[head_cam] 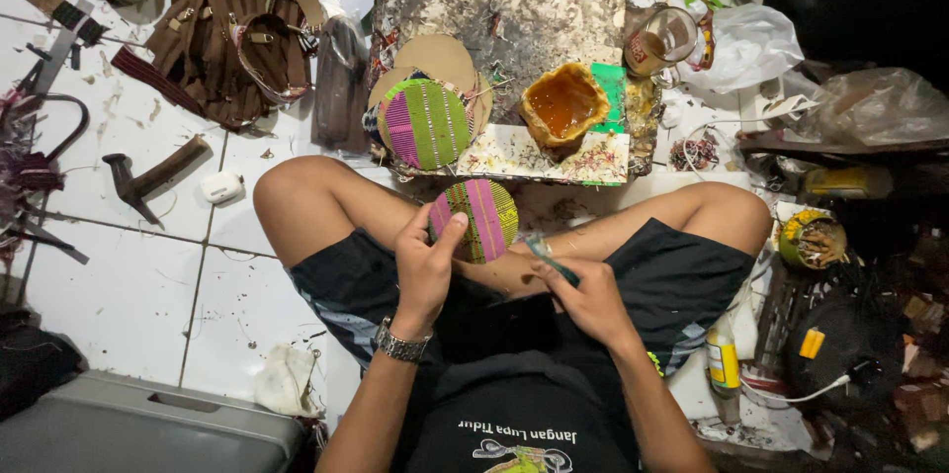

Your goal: The person sits on the floor and uses a small blue tool to stitch or apply adhesive to the edges of a circular, multi-colored fabric piece. They rotate the piece and work on different sections, occasionally pausing to check a smartphone placed nearby.

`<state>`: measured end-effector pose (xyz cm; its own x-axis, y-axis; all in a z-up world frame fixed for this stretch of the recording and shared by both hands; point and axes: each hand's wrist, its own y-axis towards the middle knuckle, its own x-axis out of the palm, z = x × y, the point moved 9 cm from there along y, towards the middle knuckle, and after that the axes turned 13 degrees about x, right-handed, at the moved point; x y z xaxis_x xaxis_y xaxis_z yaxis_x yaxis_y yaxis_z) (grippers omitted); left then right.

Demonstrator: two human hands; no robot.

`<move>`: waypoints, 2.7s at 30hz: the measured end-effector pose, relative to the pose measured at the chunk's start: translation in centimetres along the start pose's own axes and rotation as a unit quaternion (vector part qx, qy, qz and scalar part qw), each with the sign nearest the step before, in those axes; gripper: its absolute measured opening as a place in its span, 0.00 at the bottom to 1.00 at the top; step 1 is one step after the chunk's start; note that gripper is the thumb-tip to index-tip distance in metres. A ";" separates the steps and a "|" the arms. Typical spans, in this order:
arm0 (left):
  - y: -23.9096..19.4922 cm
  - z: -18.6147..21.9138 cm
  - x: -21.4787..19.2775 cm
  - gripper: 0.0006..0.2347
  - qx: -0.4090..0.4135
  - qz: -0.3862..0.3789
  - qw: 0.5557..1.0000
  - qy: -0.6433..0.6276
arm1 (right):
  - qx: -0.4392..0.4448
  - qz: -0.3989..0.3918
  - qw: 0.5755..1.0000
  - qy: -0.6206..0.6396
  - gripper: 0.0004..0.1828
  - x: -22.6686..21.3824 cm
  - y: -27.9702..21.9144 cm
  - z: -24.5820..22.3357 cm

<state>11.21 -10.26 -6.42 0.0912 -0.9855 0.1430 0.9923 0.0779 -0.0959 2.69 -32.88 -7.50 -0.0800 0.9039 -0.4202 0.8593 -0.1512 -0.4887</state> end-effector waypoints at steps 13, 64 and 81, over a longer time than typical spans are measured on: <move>-1.5 -3.6 4.1 0.13 -0.063 -0.071 0.993 -0.066 | 0.051 0.000 0.930 0.363 0.24 -0.9 1.4 2.7; 1.2 -0.2 4.5 0.15 -0.073 -0.053 0.995 -0.050 | -0.175 0.417 0.769 -0.453 0.11 -10.3 0.3 -9.2; -1.3 2.1 8.0 0.15 -0.082 -0.132 0.983 -0.094 | -0.044 0.063 0.907 0.414 0.24 -4.6 0.0 0.3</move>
<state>10.79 -17.89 -3.10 -0.1376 -0.9217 0.3628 0.9582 -0.2167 -0.1870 2.93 -37.17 -5.76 0.3972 0.8782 0.2666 0.8752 -0.2751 -0.3978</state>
